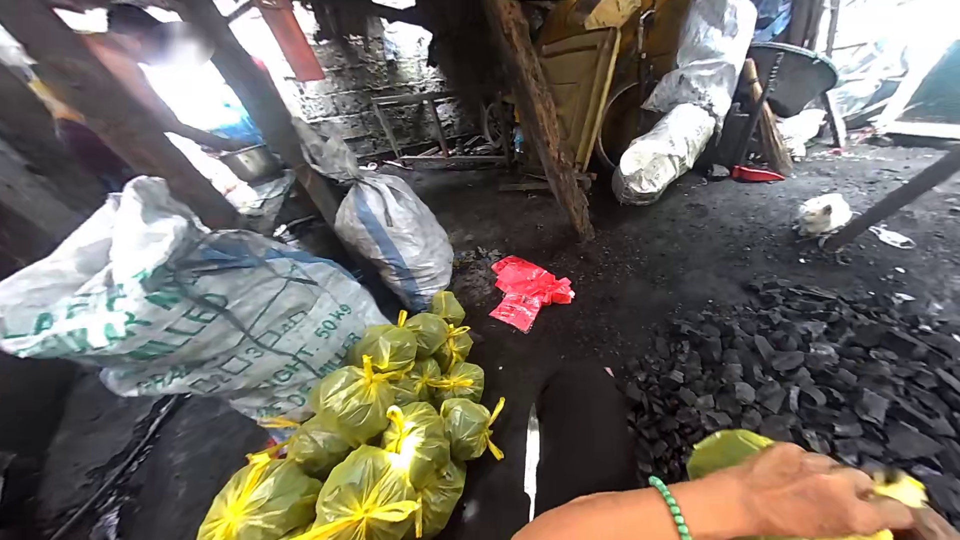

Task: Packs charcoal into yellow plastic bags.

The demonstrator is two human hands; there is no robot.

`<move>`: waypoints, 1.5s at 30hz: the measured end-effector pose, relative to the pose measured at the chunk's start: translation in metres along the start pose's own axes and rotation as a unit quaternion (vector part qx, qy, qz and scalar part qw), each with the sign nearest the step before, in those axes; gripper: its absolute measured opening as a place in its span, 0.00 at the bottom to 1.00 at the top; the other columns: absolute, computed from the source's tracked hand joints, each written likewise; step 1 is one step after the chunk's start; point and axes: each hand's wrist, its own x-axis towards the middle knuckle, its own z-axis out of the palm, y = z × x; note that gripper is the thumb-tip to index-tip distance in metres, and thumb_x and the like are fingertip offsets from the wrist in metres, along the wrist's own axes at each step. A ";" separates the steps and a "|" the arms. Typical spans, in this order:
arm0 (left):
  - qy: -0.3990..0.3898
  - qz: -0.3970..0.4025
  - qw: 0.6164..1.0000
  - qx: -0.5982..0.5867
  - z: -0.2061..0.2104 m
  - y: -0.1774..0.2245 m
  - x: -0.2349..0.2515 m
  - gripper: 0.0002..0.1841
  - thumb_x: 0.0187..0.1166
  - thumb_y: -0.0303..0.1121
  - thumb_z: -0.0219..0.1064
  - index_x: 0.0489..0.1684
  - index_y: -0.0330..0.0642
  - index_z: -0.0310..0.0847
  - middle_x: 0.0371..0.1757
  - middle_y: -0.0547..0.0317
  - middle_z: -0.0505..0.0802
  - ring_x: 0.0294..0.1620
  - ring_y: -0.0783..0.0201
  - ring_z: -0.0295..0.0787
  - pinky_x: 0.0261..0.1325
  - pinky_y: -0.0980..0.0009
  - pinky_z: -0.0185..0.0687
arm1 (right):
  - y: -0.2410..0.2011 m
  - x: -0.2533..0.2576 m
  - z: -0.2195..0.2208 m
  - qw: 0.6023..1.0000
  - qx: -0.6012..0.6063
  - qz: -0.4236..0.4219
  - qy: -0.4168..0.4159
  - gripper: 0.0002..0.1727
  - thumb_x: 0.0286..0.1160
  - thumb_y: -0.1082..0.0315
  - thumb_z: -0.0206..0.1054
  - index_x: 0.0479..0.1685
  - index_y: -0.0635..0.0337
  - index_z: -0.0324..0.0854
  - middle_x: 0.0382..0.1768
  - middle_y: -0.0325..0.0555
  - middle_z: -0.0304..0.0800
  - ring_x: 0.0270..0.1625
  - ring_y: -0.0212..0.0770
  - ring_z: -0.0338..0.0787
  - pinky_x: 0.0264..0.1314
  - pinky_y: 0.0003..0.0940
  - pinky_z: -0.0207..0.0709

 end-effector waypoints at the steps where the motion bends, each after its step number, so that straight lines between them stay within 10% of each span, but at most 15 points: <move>1: 0.011 0.020 1.000 0.017 0.002 -0.001 -0.003 0.09 0.78 0.23 0.65 0.44 0.38 0.93 0.37 0.45 0.94 0.38 0.48 0.93 0.40 0.55 0.86 | 0.005 0.002 -0.003 0.999 0.039 0.000 -0.026 0.18 0.93 0.67 0.37 0.46 0.46 0.75 0.22 0.22 0.88 0.15 0.15 0.77 0.16 0.12 0.70; 6: -0.101 -0.109 0.988 -0.038 -0.009 -0.001 0.000 0.11 0.83 0.26 0.60 0.49 0.30 0.88 0.45 0.37 0.93 0.49 0.41 0.93 0.51 0.45 0.86 | 0.013 0.024 -0.025 0.979 0.101 -0.066 -0.163 0.21 0.57 0.53 0.77 0.55 0.37 0.85 0.29 0.27 0.92 0.20 0.20 0.82 0.20 0.16 0.74; 11: -0.266 -0.287 0.902 -0.182 -0.028 0.001 0.016 0.17 0.89 0.35 0.57 0.61 0.29 0.83 0.58 0.35 0.90 0.64 0.39 0.86 0.69 0.40 0.75 | -0.002 0.019 -0.013 0.989 -0.105 -0.078 -0.069 0.17 0.66 0.60 0.64 0.53 0.55 0.78 0.27 0.27 0.86 0.18 0.21 0.76 0.21 0.18 0.71; 15: -0.213 -0.362 0.857 -0.299 -0.030 -0.002 0.017 0.16 0.87 0.35 0.61 0.59 0.28 0.83 0.52 0.39 0.91 0.52 0.51 0.88 0.62 0.53 0.80 | -0.012 0.012 -0.001 0.984 -0.157 -0.083 -0.019 0.12 0.82 0.64 0.54 0.50 0.61 0.80 0.23 0.31 0.80 0.16 0.22 0.71 0.20 0.19 0.68; 19: -0.162 -0.486 0.703 -0.493 -0.026 0.002 0.015 0.08 0.88 0.32 0.61 0.49 0.35 0.80 0.26 0.67 0.81 0.19 0.79 0.70 0.24 0.83 0.67 | -0.006 0.010 0.005 0.974 -0.200 -0.107 0.011 0.18 0.91 0.61 0.50 0.48 0.65 0.83 0.24 0.34 0.82 0.20 0.24 0.73 0.25 0.23 0.69; 23: -0.176 -0.528 0.602 -0.573 -0.027 0.010 0.016 0.09 0.91 0.32 0.55 0.38 0.44 0.76 0.25 0.68 0.81 0.24 0.75 0.78 0.31 0.78 0.78 | 0.007 0.009 0.019 0.975 -0.171 -0.136 0.046 0.17 0.90 0.60 0.54 0.43 0.62 0.84 0.22 0.34 0.79 0.24 0.25 0.78 0.32 0.24 0.77; 29: 0.005 -0.552 0.512 -0.658 -0.027 0.006 0.012 0.15 0.92 0.39 0.52 0.36 0.43 0.77 0.26 0.63 0.82 0.23 0.71 0.79 0.33 0.77 0.82 | 0.022 -0.001 0.024 0.966 -0.025 -0.230 0.113 0.13 0.88 0.57 0.54 0.45 0.52 0.81 0.31 0.24 0.84 0.32 0.19 0.83 0.39 0.20 0.82; 31: 0.024 -0.548 0.512 -0.661 -0.029 0.004 0.012 0.19 0.93 0.44 0.49 0.35 0.44 0.77 0.26 0.63 0.82 0.22 0.72 0.78 0.32 0.78 0.80 | 0.029 -0.006 0.019 0.951 -0.029 -0.293 0.092 0.21 0.72 0.36 0.69 0.45 0.42 0.81 0.38 0.17 0.84 0.41 0.16 0.83 0.47 0.17 0.81; 34: 0.003 -0.540 0.541 -0.644 -0.032 0.003 0.006 0.24 0.94 0.50 0.45 0.36 0.43 0.79 0.27 0.64 0.83 0.23 0.72 0.78 0.34 0.78 0.79 | 0.034 -0.021 0.018 0.939 -0.133 -0.301 0.100 0.44 0.40 0.26 0.79 0.47 0.56 0.81 0.42 0.25 0.85 0.46 0.15 0.84 0.51 0.18 0.83; 37: -0.049 -0.505 0.618 -0.600 -0.029 0.002 0.000 0.23 0.95 0.48 0.45 0.38 0.43 0.78 0.29 0.65 0.82 0.26 0.73 0.78 0.38 0.76 0.79 | 0.025 -0.020 0.029 0.944 -0.116 -0.272 0.144 0.12 0.62 0.59 0.76 0.28 0.56 0.82 0.28 0.27 0.81 0.31 0.16 0.80 0.39 0.16 0.78; 39: -0.118 -0.454 0.739 -0.483 -0.030 0.005 -0.003 0.21 0.94 0.44 0.47 0.46 0.38 0.81 0.34 0.61 0.84 0.31 0.72 0.79 0.40 0.74 0.78 | 0.019 -0.009 0.037 0.958 -0.052 -0.226 0.170 0.15 0.69 0.69 0.71 0.15 0.47 0.76 0.17 0.23 0.79 0.19 0.18 0.77 0.26 0.18 0.76; 41: -0.220 -0.391 0.843 -0.297 -0.048 0.020 0.000 0.20 0.90 0.39 0.59 0.61 0.28 0.85 0.61 0.40 0.86 0.55 0.50 0.85 0.60 0.53 0.80 | 0.019 0.002 0.037 0.953 -0.118 -0.226 0.164 0.14 0.66 0.77 0.71 0.15 0.56 0.77 0.21 0.32 0.82 0.24 0.24 0.79 0.31 0.23 0.77; 45: -0.355 -0.372 0.855 -0.071 -0.031 0.045 -0.008 0.22 0.85 0.39 0.64 0.69 0.32 0.80 0.74 0.38 0.77 0.67 0.43 0.83 0.68 0.47 0.80 | 0.032 0.018 0.018 0.799 -0.465 -0.379 0.039 0.08 0.57 0.80 0.74 0.15 0.72 0.83 0.23 0.61 0.87 0.36 0.65 0.90 0.47 0.66 0.76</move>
